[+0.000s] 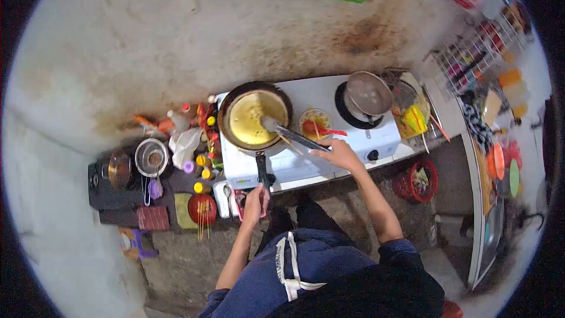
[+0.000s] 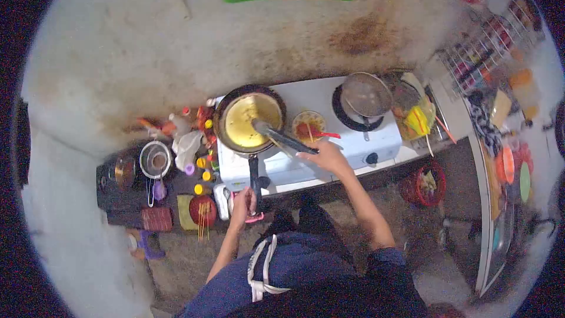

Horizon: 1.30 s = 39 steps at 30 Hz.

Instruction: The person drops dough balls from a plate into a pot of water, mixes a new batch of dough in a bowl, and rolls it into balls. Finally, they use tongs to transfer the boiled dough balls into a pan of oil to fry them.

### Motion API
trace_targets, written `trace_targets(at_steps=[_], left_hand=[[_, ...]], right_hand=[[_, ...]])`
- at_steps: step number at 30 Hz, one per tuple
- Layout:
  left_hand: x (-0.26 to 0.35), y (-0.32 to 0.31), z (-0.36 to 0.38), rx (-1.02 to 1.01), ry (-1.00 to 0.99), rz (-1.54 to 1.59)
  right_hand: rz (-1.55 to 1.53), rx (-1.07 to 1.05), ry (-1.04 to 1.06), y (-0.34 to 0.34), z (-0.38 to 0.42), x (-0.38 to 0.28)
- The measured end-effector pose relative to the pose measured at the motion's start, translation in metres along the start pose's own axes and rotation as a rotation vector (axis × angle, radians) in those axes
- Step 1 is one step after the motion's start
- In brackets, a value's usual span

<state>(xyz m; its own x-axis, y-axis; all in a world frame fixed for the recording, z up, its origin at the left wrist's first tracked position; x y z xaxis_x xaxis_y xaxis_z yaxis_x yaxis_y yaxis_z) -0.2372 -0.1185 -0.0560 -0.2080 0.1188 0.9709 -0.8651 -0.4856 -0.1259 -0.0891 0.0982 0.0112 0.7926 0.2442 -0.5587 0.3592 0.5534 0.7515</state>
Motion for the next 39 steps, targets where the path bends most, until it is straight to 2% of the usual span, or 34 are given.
trace_targets(at_steps=[2, 3, 5, 6, 7, 9, 10, 13, 17, 19, 21, 22, 27, 28, 29, 30, 31, 33, 34, 39], left_hand=[[-0.003, -0.020, -0.006, -0.130, 0.020, 0.017], [-0.006, -0.030, -0.008, -0.176, 0.039, -0.011], [0.002, -0.057, -0.007, -0.329, 0.012, -0.023], [0.006, -0.072, -0.006, -0.415, -0.002, -0.042], [0.009, -0.083, -0.005, -0.449, 0.007, -0.045], [0.015, -0.112, -0.001, -0.581, -0.024, -0.165], [0.007, -0.123, 0.000, -0.606, -0.011, -0.162], [-0.006, -0.161, 0.008, -0.699, 0.028, -0.166], [-0.026, -0.224, 0.018, -0.872, 0.061, -0.163], [-0.037, -0.259, 0.021, -0.877, 0.007, -0.177], [-0.057, -0.295, 0.017, -0.801, 0.013, -0.222], [-0.064, -0.313, 0.020, -0.812, 0.111, -0.195], [-0.077, -0.412, 0.032, -0.836, 0.177, -0.222], [-0.075, -0.430, 0.035, -0.845, 0.153, -0.223], [-0.075, -0.444, 0.038, -0.851, 0.131, -0.221], [-0.079, -0.456, 0.039, -0.838, 0.149, -0.191], [-0.081, -0.465, 0.040, -0.822, 0.161, -0.181], [-0.072, -0.481, 0.038, -0.844, 0.077, -0.216], [-0.074, -0.482, 0.036, -0.849, 0.105, -0.246], [-0.074, -0.479, 0.025, -0.747, 0.102, -0.228]], right_hand=[[-0.137, -0.158, -0.143, -0.003, 0.012, 0.008], [-0.153, -0.135, -0.165, 0.001, 0.018, 0.015], [-0.292, -0.017, -0.056, 0.018, 0.032, 0.024], [-0.343, -0.044, -0.104, 0.031, 0.046, 0.025], [-0.402, -0.121, -0.246, 0.038, 0.057, 0.037], [-0.472, -0.036, -0.192, 0.069, 0.078, 0.057], [-0.523, 0.066, -0.100, 0.088, 0.089, 0.064], [-0.537, 0.189, -0.296, 0.133, 0.126, 0.126], [-0.583, 0.399, -0.363, 0.179, 0.165, 0.223], [-0.597, 0.409, -0.395, 0.198, 0.181, 0.270], [-0.594, 0.489, -0.479, 0.218, 0.195, 0.321], [-0.544, 0.515, -0.470, 0.225, 0.195, 0.351], [-0.479, 0.473, -0.518, 0.256, 0.181, 0.462], [-0.344, 0.498, -0.509, 0.261, 0.171, 0.484], [-0.205, 0.516, -0.497, 0.273, 0.167, 0.490], [-0.296, 0.317, -0.658, 0.276, 0.164, 0.498], [-0.285, 0.298, -0.657, 0.277, 0.154, 0.516], [-0.220, 0.418, -0.639, 0.285, 0.136, 0.532], [-0.036, 0.488, -0.589, 0.293, 0.131, 0.535], [0.122, 0.421, -0.652, 0.298, 0.091, 0.544]])
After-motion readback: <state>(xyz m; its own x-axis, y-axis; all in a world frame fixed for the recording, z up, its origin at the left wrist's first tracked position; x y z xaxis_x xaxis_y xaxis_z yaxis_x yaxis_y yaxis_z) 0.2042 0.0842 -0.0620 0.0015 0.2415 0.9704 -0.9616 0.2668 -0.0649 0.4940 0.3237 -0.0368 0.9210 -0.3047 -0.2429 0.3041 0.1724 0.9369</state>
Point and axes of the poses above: each hand's wrist, its own z-axis away from the middle knuckle, its own y-axis out of the back of the hand, x = y × z, the point moved 7 cm from there along -z, towards the middle knuckle, and after that the axes turned 12 degrees about -y, right-handed, at the moved point
